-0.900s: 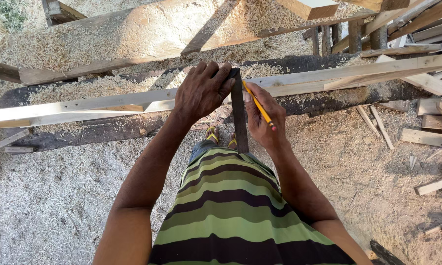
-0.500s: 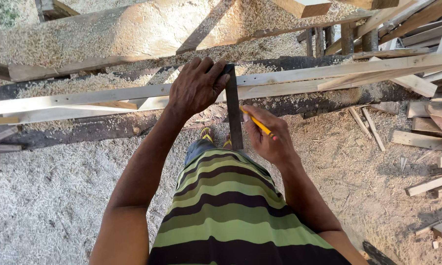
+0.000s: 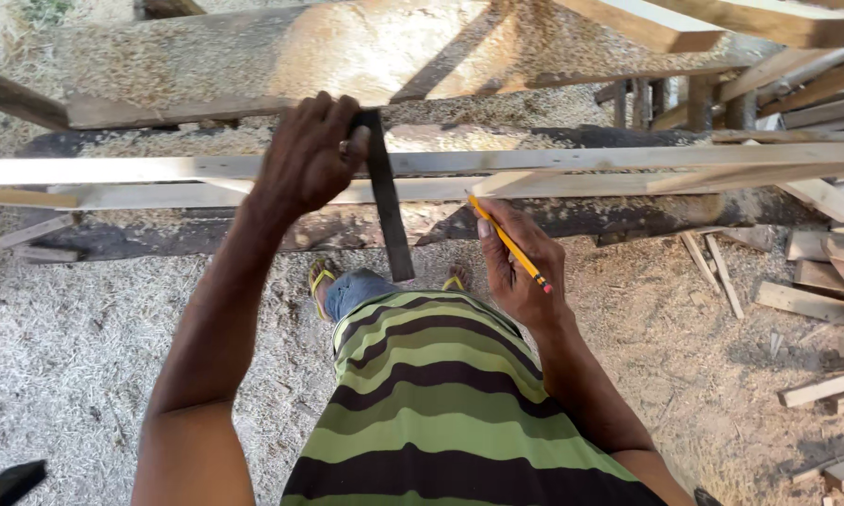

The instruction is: The person marks a wooden frame member with a pencil using an L-square, retrieves nails and a hammer from a toolbox, and nails thin wood strips onto a rectangular frame laid on the ground, repositioning and marking additional pieces as they work.

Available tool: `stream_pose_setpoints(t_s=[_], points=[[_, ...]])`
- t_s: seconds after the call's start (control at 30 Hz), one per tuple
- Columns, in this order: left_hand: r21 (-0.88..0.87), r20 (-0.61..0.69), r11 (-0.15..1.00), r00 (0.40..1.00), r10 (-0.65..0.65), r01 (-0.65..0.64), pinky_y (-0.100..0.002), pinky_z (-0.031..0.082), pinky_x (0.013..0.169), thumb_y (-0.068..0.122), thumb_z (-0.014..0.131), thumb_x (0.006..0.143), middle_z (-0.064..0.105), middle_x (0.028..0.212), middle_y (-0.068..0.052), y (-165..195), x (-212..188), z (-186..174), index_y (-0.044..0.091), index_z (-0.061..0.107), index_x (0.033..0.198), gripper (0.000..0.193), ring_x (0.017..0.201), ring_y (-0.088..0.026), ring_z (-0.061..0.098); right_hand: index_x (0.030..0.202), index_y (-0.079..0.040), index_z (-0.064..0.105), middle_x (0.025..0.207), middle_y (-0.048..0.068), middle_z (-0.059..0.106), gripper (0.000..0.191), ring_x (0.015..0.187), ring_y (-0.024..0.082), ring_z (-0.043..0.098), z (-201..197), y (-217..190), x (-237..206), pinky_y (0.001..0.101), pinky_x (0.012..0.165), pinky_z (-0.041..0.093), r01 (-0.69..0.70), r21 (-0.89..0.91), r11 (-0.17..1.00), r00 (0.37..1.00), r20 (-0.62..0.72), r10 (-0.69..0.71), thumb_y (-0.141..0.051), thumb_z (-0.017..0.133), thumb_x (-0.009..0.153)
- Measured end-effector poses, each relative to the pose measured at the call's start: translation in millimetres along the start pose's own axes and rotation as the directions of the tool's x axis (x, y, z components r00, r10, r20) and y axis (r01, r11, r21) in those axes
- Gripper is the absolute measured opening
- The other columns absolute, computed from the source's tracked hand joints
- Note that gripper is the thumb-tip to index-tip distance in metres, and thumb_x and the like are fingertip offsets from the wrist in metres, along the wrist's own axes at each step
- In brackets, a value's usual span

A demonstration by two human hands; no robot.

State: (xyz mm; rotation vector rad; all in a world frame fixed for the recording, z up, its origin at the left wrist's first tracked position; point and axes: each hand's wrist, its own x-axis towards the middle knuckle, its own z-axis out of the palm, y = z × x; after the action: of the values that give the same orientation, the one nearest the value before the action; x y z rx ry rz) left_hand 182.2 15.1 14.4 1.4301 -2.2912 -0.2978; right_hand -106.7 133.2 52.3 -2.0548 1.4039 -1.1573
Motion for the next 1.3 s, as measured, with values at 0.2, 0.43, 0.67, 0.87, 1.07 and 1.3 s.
stream_pose_setpoints(t_s=[0.2, 0.43, 0.67, 0.87, 1.07, 1.3], points=[[-0.082, -0.087, 0.996, 0.996, 0.01, -0.017, -0.049, 0.044, 0.078, 0.024, 0.058, 0.11, 0.056, 0.094, -0.017, -126, -62, -94, 0.002, 0.061, 0.118, 0.024, 0.087, -0.033, 0.053, 0.126, 0.0, 0.065, 0.112, 0.019, 0.074, 0.023, 0.094, 0.028, 0.076, 113, -71, 26, 0.0344, 0.078, 0.06, 0.016, 0.042, 0.999, 0.999, 0.051, -0.018, -0.009, 0.065, 0.105], [-0.082, 0.032, 0.996, 0.999, 0.042, -0.04, -0.048, 0.054, 0.079, 0.03, 0.06, 0.105, 0.063, 0.104, -0.017, -205, -111, -132, 0.006, 0.062, 0.119, 0.028, 0.097, -0.038, 0.065, 0.128, 0.001, 0.065, 0.11, 0.019, 0.074, 0.025, 0.092, 0.028, 0.077, 236, -160, 46, 0.0338, 0.076, 0.06, -0.002, 0.075, 0.997, 0.998, 0.067, -0.003, -0.009, 0.063, 0.106], [-0.059, 0.103, 0.991, 0.987, 0.122, -0.117, -0.046, 0.058, 0.074, 0.036, 0.059, 0.106, 0.064, 0.103, -0.014, -211, -118, -132, 0.011, 0.062, 0.119, 0.029, 0.095, -0.035, 0.069, 0.129, 0.001, 0.064, 0.115, 0.021, 0.074, 0.023, 0.103, 0.032, 0.077, 278, -191, 47, 0.0368, 0.082, 0.062, -0.007, -0.006, 1.0, 1.0, 0.006, 0.008, -0.01, 0.062, 0.109], [-0.039, 0.072, 0.993, 0.991, 0.116, -0.113, -0.048, 0.057, 0.076, 0.039, 0.056, 0.106, 0.065, 0.107, -0.013, -209, -121, -135, 0.012, 0.062, 0.119, 0.031, 0.099, -0.037, 0.068, 0.13, 0.001, 0.064, 0.113, 0.021, 0.074, 0.024, 0.098, 0.03, 0.077, 283, -196, 43, 0.0368, 0.08, 0.061, -0.041, -0.01, 0.999, 0.999, 0.006, 0.042, -0.01, 0.062, 0.108], [-0.084, 0.102, 0.995, 0.992, 0.07, -0.062, -0.049, 0.057, 0.077, 0.039, 0.055, 0.106, 0.066, 0.112, -0.014, -209, -120, -138, 0.011, 0.062, 0.118, 0.03, 0.102, -0.038, 0.067, 0.131, -0.001, 0.064, 0.113, 0.02, 0.073, 0.025, 0.097, 0.03, 0.077, 294, -197, 46, 0.0368, 0.078, 0.061, -0.021, -0.05, 0.999, 1.0, -0.021, 0.02, -0.01, 0.063, 0.108], [-0.099, 0.123, 0.994, 0.991, 0.047, -0.035, -0.051, 0.056, 0.077, 0.038, 0.055, 0.104, 0.065, 0.113, -0.015, -210, -119, -136, 0.011, 0.061, 0.117, 0.031, 0.104, -0.038, 0.066, 0.132, 0.0, 0.062, 0.111, 0.02, 0.073, 0.026, 0.093, 0.028, 0.077, 295, -198, 46, 0.0357, 0.074, 0.06, -0.035, -0.059, 0.998, 0.999, -0.007, 0.035, -0.011, 0.062, 0.109]])
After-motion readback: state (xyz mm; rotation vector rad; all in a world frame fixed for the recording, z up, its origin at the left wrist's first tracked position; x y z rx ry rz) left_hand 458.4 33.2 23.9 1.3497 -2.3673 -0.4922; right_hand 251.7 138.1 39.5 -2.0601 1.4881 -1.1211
